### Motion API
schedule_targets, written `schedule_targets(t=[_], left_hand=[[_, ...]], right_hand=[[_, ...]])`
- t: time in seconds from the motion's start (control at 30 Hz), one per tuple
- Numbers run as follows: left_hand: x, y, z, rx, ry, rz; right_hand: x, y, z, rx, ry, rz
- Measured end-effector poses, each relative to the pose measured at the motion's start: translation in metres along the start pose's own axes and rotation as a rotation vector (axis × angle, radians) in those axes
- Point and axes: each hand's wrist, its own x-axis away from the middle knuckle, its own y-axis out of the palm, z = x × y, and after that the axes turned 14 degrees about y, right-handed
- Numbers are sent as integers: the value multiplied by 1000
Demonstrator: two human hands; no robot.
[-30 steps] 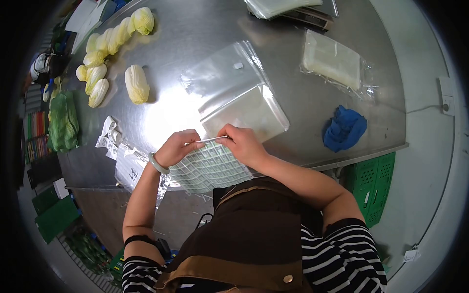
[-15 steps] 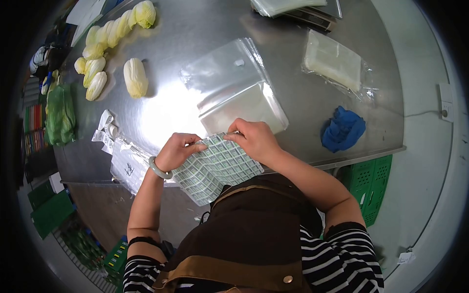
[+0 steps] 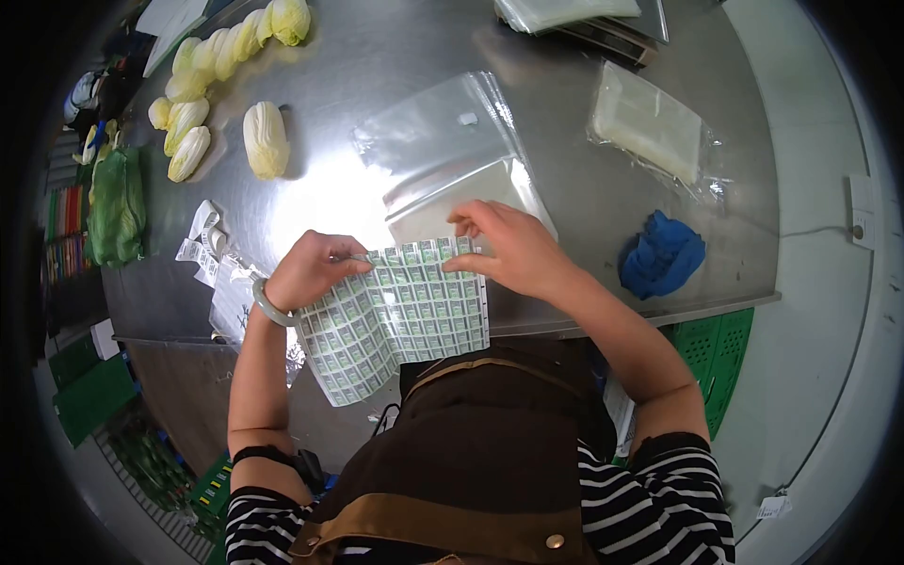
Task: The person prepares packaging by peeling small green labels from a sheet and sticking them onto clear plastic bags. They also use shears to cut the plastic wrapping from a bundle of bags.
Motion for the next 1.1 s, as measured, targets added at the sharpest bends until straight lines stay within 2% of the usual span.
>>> schedule_targets(t=[0.07, 0.17, 0.27, 0.37, 0.47, 0.57, 0.67, 0.77, 0.83, 0.87, 0.93, 0.97, 1.03, 1.1], left_hand=[[-3, -6, 6, -74, 63, -50], [-8, -13, 22, -139, 156, -114], [-12, -18, 33, -149, 182, -151], [-13, -21, 32, -143, 216, -164], [-17, -25, 34, -154, 165, -214], [-25, -28, 20, -60, 91, -264], [-33, -37, -18, -135, 12, -356], [-32, -29, -85, -358, -6, -551], [-27, -21, -81, -510, 60, -577], [-31, -16, -48, -656, -29, -688], [-15, 3, -74, -728, 152, -441], [-12, 13, -89, -755, 237, -315], [-24, 48, -93, -415, 271, -73], [-33, 95, -81, -129, 315, 103]], right_hand=[[-10, -6, -18, 190, -107, -61], [-23, -4, -37, 450, -34, -354], [-30, -4, -36, 436, -164, -407], [-29, -2, -37, 410, -133, -411], [-23, 5, -33, 536, -161, -378], [-13, 15, -31, 702, -527, -126], [-13, 18, -26, 200, -504, 47], [-8, 11, -18, -268, 177, 140], [-10, -6, 19, -432, 507, -133], [-8, -9, 44, -329, 578, -136], [-5, -6, 99, -120, 716, -149], [-9, -2, 123, -99, 670, -103], [-10, 9, 155, -64, 586, -18], [-18, 16, 152, 124, 632, -23]])
